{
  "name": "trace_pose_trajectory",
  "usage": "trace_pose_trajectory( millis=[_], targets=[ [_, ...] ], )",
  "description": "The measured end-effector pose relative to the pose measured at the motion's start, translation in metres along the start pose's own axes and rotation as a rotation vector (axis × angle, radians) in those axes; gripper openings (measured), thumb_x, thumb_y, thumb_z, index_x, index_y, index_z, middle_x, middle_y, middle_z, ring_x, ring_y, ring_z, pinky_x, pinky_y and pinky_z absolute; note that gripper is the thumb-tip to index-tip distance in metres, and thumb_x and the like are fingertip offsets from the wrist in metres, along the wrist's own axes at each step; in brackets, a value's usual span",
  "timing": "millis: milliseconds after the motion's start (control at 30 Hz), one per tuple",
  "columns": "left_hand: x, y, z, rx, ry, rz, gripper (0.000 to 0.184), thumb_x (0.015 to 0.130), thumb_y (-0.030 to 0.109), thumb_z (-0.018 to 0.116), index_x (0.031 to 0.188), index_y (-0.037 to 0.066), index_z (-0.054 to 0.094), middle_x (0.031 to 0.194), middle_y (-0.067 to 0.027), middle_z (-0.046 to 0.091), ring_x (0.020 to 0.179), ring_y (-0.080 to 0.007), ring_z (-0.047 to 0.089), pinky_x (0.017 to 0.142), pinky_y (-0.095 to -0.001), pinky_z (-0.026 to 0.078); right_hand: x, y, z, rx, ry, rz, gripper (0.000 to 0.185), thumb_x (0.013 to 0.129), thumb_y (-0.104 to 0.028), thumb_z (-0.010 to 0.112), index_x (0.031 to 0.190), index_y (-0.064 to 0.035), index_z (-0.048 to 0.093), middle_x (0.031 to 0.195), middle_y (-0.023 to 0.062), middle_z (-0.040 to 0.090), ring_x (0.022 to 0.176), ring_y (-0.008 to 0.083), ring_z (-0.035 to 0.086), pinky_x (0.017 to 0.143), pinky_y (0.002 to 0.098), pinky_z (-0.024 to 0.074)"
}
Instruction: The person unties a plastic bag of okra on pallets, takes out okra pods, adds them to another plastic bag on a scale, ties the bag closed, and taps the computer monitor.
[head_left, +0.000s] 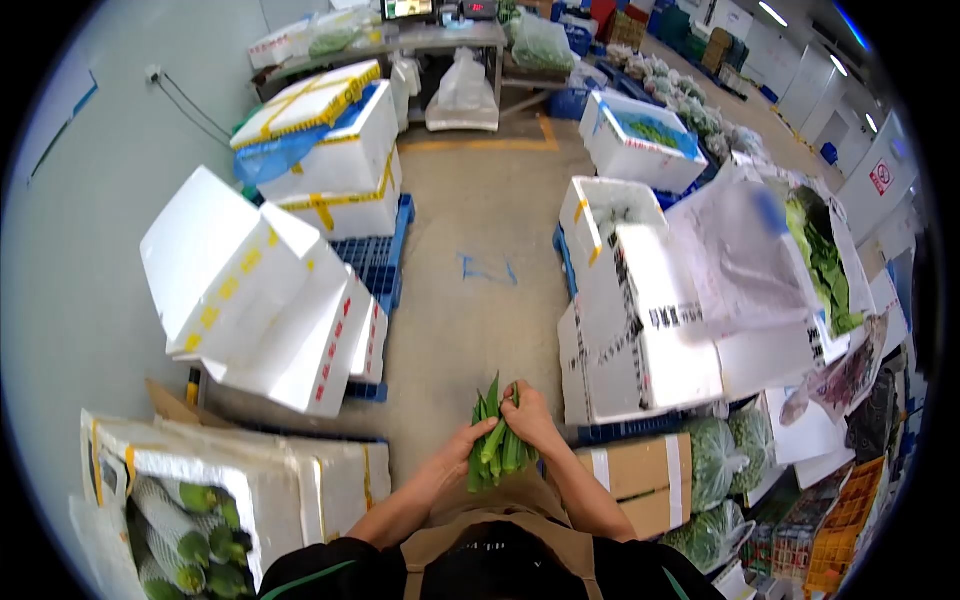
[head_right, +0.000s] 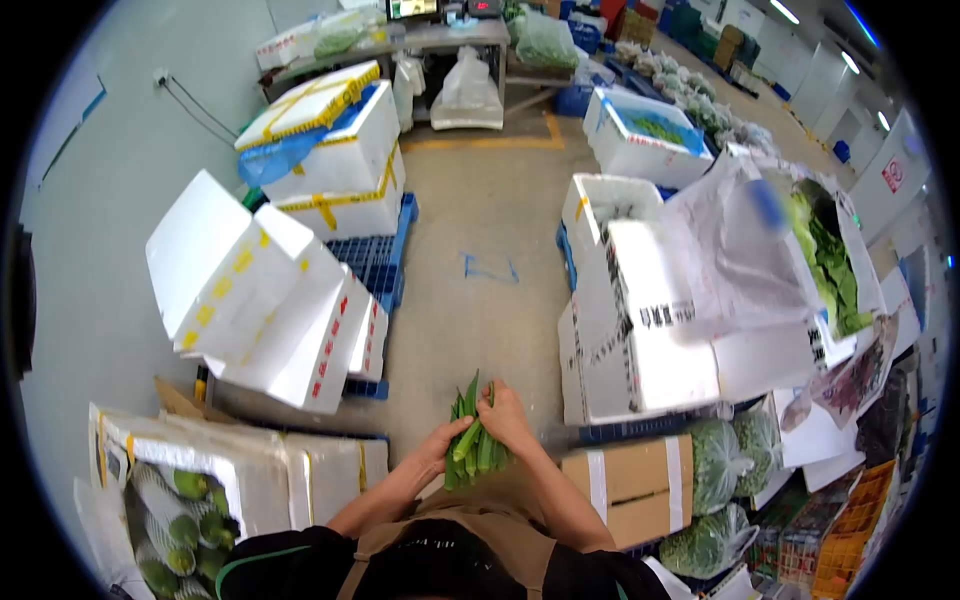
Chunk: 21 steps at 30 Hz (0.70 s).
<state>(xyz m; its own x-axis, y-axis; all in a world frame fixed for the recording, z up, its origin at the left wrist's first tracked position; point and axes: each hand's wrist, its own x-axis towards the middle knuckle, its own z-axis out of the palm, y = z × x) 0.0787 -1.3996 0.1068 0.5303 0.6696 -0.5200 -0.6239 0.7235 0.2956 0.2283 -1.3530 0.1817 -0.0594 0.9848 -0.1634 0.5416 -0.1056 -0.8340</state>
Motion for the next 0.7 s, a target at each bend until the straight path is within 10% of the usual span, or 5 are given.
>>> trace_pose_trajectory(
  millis=[400, 700],
  targets=[
    [0.17, 0.287, 0.061, -0.082, 0.002, 0.226, 0.043, 0.083, 0.02, 0.066, 0.118, -0.001, 0.053, 0.106, -0.0154, 0.063, 0.093, -0.0268, 0.064, 0.084, -0.0416, 0.053, 0.368, -0.084, -0.028, 0.321, -0.337, -0.082, 0.021, 0.081, -0.015, 0.057, 0.094, 0.0014, 0.056, 0.079, 0.0077, 0.059, 0.074, 0.015, 0.054, 0.066, 0.0291, 0.0442],
    [0.325, 0.478, 0.099, -0.15, -0.039, 0.295, 0.048, 0.08, 0.022, 0.067, 0.12, 0.001, 0.049, 0.103, -0.0184, 0.06, 0.096, -0.0341, 0.06, 0.087, -0.0455, 0.05, 0.62, -0.099, -0.067, 0.758, -0.408, 0.122, 0.015, 0.083, -0.009, 0.059, 0.095, -0.0016, 0.056, 0.075, 0.006, 0.058, 0.068, 0.0143, 0.056, 0.059, 0.0268, 0.0469]
  ],
)
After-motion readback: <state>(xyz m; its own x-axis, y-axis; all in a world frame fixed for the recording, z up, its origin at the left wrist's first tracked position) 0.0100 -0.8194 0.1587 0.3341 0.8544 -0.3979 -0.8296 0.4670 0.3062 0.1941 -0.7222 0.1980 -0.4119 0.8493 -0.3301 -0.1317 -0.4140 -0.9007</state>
